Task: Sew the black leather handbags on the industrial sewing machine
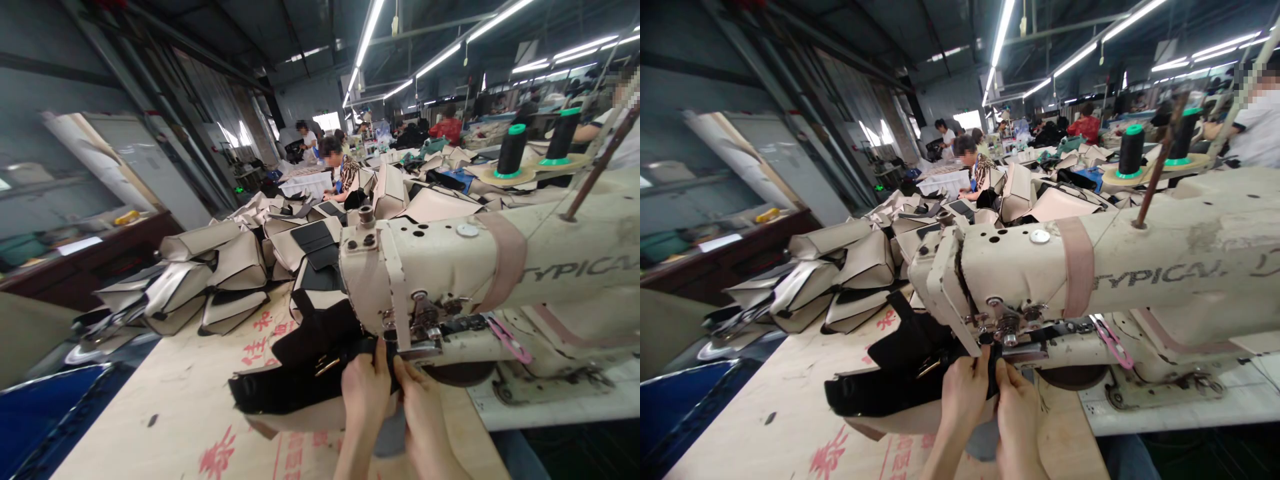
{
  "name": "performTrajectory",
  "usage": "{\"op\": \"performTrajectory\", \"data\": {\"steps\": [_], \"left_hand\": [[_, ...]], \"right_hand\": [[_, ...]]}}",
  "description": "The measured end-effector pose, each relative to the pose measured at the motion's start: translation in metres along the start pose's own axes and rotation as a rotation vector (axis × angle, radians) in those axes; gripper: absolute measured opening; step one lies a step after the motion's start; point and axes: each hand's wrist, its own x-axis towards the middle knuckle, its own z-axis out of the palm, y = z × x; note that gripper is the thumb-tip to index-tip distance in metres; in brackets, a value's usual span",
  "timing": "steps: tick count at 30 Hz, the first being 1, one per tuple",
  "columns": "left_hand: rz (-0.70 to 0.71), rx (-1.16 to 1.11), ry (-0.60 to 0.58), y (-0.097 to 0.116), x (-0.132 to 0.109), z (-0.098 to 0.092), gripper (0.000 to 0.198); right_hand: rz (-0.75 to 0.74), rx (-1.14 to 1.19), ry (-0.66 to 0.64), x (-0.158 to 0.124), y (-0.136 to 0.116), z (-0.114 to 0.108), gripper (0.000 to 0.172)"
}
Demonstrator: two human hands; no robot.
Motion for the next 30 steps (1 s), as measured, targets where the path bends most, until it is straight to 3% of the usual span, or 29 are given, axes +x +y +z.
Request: {"op": "performTrajectory", "data": {"steps": [3, 6, 11, 15, 18, 25, 27, 30], "left_hand": [[-0.008, 0.000, -0.009, 0.000, 0.000, -0.001, 0.060], [-0.028, -0.022, -0.012, -0.001, 0.002, -0.001, 0.056], [-0.020, -0.045, -0.021, -0.003, 0.004, -0.002, 0.057], [-0.015, -0.036, -0.022, -0.003, 0.004, -0.002, 0.060], [-0.026, -0.030, -0.013, -0.002, 0.003, -0.002, 0.061], [-0.050, 0.027, 0.011, 0.002, 0.000, 0.000, 0.057], [-0.057, 0.041, 0.007, 0.002, -0.001, 0.000, 0.057], [-0.046, 0.062, 0.003, 0.002, 0.000, 0.000, 0.060]], "right_hand": [[0.091, 0.041, -0.082, -0.001, -0.003, -0.004, 0.037], [0.099, -0.004, -0.187, -0.004, -0.011, -0.014, 0.029], [0.127, 0.109, -0.303, -0.009, -0.030, -0.025, 0.021], [-0.006, -0.187, -0.425, -0.002, -0.035, -0.024, 0.024], [-0.138, -0.399, -0.345, 0.003, -0.026, -0.022, 0.032], [-0.307, -0.475, -0.046, 0.005, -0.004, -0.019, 0.032], [-0.325, -0.497, -0.025, 0.006, -0.003, -0.019, 0.033], [-0.317, -0.540, -0.100, 0.008, -0.008, -0.020, 0.033]]}}
